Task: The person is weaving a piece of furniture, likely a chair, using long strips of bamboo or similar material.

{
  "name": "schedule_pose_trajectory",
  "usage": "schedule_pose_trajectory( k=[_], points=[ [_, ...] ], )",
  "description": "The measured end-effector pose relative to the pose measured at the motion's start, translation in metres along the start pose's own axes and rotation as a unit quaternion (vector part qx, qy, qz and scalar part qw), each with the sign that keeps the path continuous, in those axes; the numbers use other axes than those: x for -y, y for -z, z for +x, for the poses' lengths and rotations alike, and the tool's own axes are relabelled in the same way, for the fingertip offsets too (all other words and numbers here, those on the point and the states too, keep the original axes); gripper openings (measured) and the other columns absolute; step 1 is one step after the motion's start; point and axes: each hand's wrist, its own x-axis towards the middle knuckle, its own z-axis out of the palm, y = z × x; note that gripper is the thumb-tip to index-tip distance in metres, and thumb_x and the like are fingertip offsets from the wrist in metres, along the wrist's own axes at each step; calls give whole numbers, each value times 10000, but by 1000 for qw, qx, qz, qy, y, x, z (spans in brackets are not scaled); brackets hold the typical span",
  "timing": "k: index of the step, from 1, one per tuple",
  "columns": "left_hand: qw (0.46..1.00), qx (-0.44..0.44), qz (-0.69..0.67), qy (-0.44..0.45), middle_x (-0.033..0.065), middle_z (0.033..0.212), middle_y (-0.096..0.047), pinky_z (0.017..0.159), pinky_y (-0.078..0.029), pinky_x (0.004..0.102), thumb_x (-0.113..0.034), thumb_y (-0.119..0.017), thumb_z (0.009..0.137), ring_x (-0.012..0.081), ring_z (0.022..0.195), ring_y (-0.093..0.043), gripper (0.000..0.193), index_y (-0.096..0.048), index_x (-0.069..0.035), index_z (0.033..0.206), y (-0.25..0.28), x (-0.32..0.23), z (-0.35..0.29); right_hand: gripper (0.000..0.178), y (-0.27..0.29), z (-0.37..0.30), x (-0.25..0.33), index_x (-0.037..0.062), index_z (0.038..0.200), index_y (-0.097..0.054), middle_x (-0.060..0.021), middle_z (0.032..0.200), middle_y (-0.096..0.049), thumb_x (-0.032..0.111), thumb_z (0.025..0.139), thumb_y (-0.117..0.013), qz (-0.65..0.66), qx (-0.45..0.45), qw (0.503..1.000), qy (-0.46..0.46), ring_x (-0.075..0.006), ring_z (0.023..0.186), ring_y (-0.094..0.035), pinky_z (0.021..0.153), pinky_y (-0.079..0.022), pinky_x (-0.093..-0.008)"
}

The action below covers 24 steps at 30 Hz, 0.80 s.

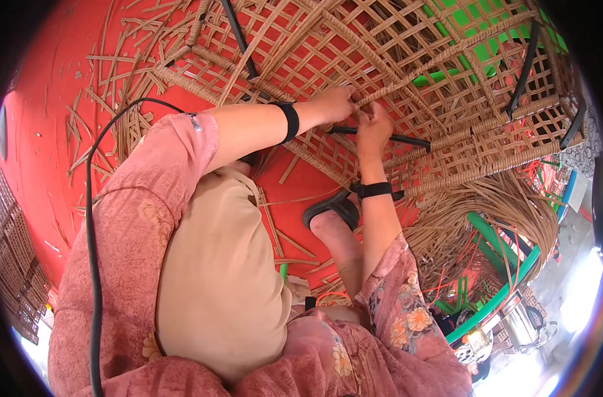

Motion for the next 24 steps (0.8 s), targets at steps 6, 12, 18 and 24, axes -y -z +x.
schedule_pose_trajectory(
  k=[6,12,18,24],
  points=[
    [999,-6,32,-7,129,888,-647,718,-476,336,-194,-625,831,208,827,-626,259,-593,-12,1011,10,0,0,160,-1,-8,14,28,906,-669,-136,905,-648,116,775,-645,-217,-87,968,89,-369,781,-610,724,-484,-437],
    [1000,-4,20,17,133,889,-658,731,-475,347,-204,-627,828,215,835,-627,244,-605,-22,990,8,-9,-5,178,-15,-9,17,14,967,-663,-154,1015,-652,76,804,-625,-76,-52,991,-98,-356,884,-630,763,-496,-417],
    [996,-45,73,-40,135,961,-663,784,-483,381,-209,-607,831,289,928,-625,249,-639,-66,1032,7,0,-7,454,-41,-12,16,-55,1265,-440,-205,1205,-555,-42,822,-538,202,-121,952,-194,-271,1121,-558,945,-456,-374],
    [971,-39,217,-88,156,1082,-621,870,-456,415,-169,-569,853,323,1047,-573,289,-606,-63,1120,18,-19,-24,608,-38,-10,6,-78,1365,-280,-207,1299,-437,-100,794,-486,374,-90,899,-211,-248,1149,-497,848,-479,-297]
  ],
)
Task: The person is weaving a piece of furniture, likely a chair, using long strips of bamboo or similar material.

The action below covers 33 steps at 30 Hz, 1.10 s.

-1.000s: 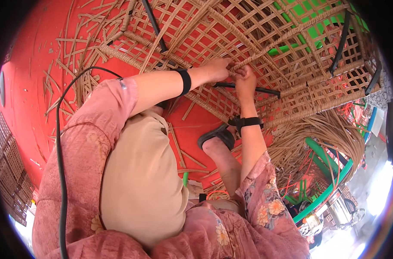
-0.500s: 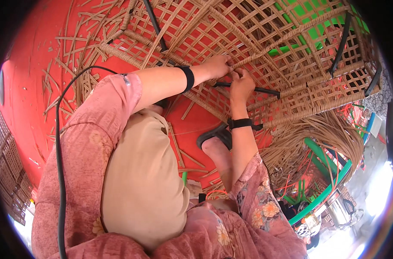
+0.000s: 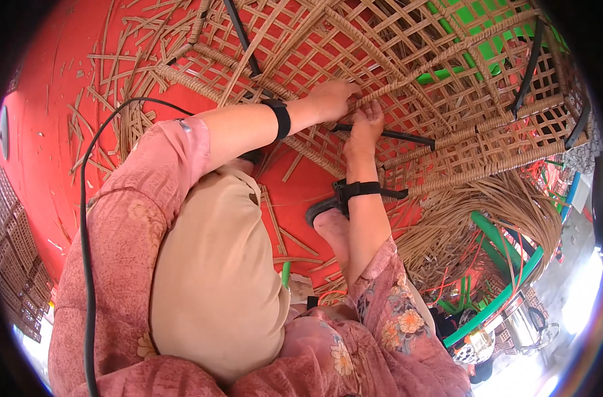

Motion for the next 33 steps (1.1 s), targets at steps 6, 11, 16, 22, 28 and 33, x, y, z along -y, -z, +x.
schedule_pose_trajectory(
  k=[6,11,16,22,28,33],
  points=[
    [1000,6,16,-17,154,1099,-618,873,-454,423,-209,-572,847,317,1045,-575,319,-594,-79,1137,-4,16,-6,596,0,0,-1,-27,1349,-294,-161,1309,-413,-103,776,-441,120,39,990,-69,-200,1098,-496,800,-455,-272],
    [986,112,111,62,160,966,-656,793,-489,438,-221,-617,798,338,931,-620,280,-648,-47,1016,10,-2,-3,544,5,1,6,-30,1280,-397,-139,1176,-516,-26,766,-574,152,34,983,-94,-203,965,-563,773,-470,-300],
    [910,356,178,-120,194,733,-645,613,-489,442,-165,-606,694,343,692,-632,195,-674,-5,782,13,-56,-44,333,5,5,16,-41,1040,-576,-106,908,-635,62,743,-684,-175,22,984,-12,-171,769,-613,698,-488,-295],
    [717,689,-74,-77,119,836,-679,592,-528,340,-497,-545,856,207,650,-659,541,-662,30,898,18,-107,-76,196,20,14,15,-47,901,-622,-113,815,-678,67,754,-684,-349,62,926,130,-152,704,-642,643,-500,-289],
    [983,125,16,130,215,980,-645,738,-499,409,-247,-592,811,341,892,-635,400,-580,25,1104,-1,-23,-17,233,27,14,20,-36,957,-576,-219,869,-650,25,738,-626,-408,110,891,164,-368,829,-635,725,-484,-408],
    [997,17,-21,75,202,1056,-630,767,-495,398,-169,-612,800,310,978,-616,398,-554,14,1149,-28,13,1,248,26,13,22,-30,968,-549,-237,813,-610,-8,725,-593,-421,128,884,156,-392,796,-615,695,-469,-417]
  ],
)
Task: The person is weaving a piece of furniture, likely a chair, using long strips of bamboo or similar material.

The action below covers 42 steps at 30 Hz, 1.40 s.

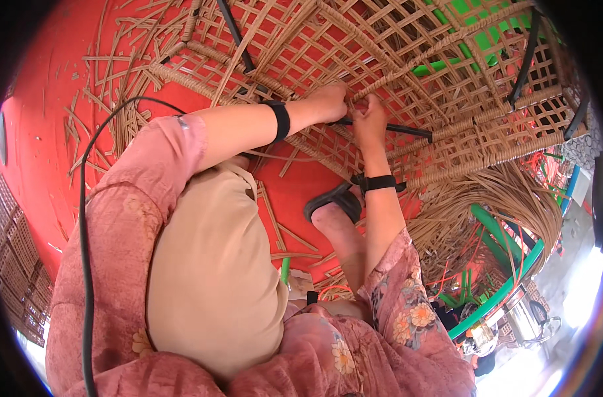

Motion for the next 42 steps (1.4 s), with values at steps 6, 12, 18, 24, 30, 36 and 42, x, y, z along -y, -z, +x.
schedule_pose_trajectory(
  k=[6,12,18,24,30,36,42],
  points=[
    [992,34,-119,-26,174,992,-655,762,-491,388,-178,-643,787,295,933,-631,364,-589,-12,1106,-9,20,21,279,3,0,2,-8,1022,-580,-188,990,-649,44,756,-649,-39,29,999,9,-325,889,-634,761,-481,-377],
    [997,17,-64,-51,150,902,-671,746,-489,378,-205,-650,791,276,859,-643,258,-658,-52,998,-3,18,20,138,-1,-11,18,-7,894,-617,-186,880,-627,8,757,-616,-219,-77,971,50,-367,904,-588,777,-458,-444],
    [994,8,-101,-28,163,892,-666,743,-486,369,-202,-666,783,267,847,-646,269,-659,-31,991,0,15,12,178,-20,-12,16,-12,950,-644,-189,912,-647,18,782,-593,-53,-85,992,-82,-340,940,-604,816,-471,-404],
    [997,8,-66,-30,171,1009,-646,817,-471,377,-187,-648,798,292,960,-613,267,-658,-60,1033,8,9,6,455,-47,-17,2,-21,1256,-470,-126,1130,-591,-69,804,-479,302,-126,933,-147,-229,1009,-585,803,-463,-310],
    [993,-43,31,-103,169,1074,-622,861,-458,402,-237,-584,846,314,1024,-584,290,-642,-88,1088,16,11,-10,535,-37,-14,-4,-6,1309,-407,-55,1071,-542,-123,787,-432,535,-24,824,-186,-113,880,-533,733,-421,-205],
    [984,81,158,-13,184,987,-646,802,-479,426,-248,-566,831,329,972,-611,269,-660,-52,989,38,-9,-21,451,-32,-12,6,-13,1227,-468,-47,1010,-575,-82,783,-511,552,-22,800,-233,-117,851,-552,722,-438,-226],
    [828,479,167,-241,184,872,-665,638,-509,390,-334,-590,807,295,758,-659,368,-670,9,913,18,-62,-70,297,-31,-7,-3,-44,991,-596,-66,887,-654,21,720,-699,296,-28,945,-134,-167,776,-606,720,-487,-277]
  ],
)
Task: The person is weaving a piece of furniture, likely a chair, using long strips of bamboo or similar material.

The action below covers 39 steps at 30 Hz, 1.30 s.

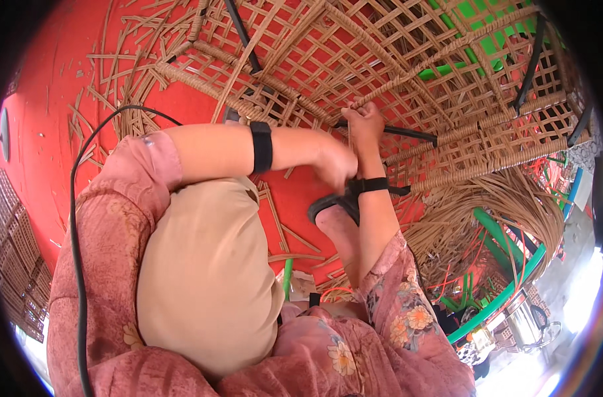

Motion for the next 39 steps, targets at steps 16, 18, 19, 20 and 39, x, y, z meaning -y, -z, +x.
schedule_pose_trajectory(
  k=[16,18,19,20,39],
  points=[
    [867,-415,-203,185,184,1149,-606,838,-476,376,-125,-608,798,294,1057,-591,461,-513,-11,1234,3,107,37,178,21,-1,4,-4,969,-618,-173,945,-646,11,792,-601,-246,10,961,124,-315,878,-638,756,-491,-376],
    [852,-434,-247,159,169,1159,-606,862,-468,357,-89,-595,820,268,1071,-589,440,-502,-1,1241,-4,114,39,177,19,-4,5,5,968,-623,-171,938,-642,28,794,-600,-323,-9,933,158,-326,870,-632,752,-490,-385],
    [841,-433,-286,150,162,1148,-607,850,-470,349,-70,-579,829,257,1060,-592,428,-497,1,1242,-5,120,39,176,17,-5,5,13,966,-628,-169,932,-637,46,796,-599,-399,-29,897,190,-337,862,-627,748,-489,-394],
    [830,-431,-326,139,155,1137,-609,838,-473,340,-51,-564,837,247,1050,-595,416,-491,3,1243,-5,118,38,176,17,-6,6,13,966,-628,-169,932,-637,46,796,-599,-399,-29,897,189,-337,862,-627,748,-489,-394],
    [860,-396,-246,206,147,1123,-607,786,-474,335,0,-528,789,244,999,-598,579,-393,-30,1351,12,88,20,452,-12,-7,1,-58,1227,-480,-188,1115,-606,-79,775,-478,-37,-82,996,4,-249,999,-615,839,-486,-331]
  ],
)
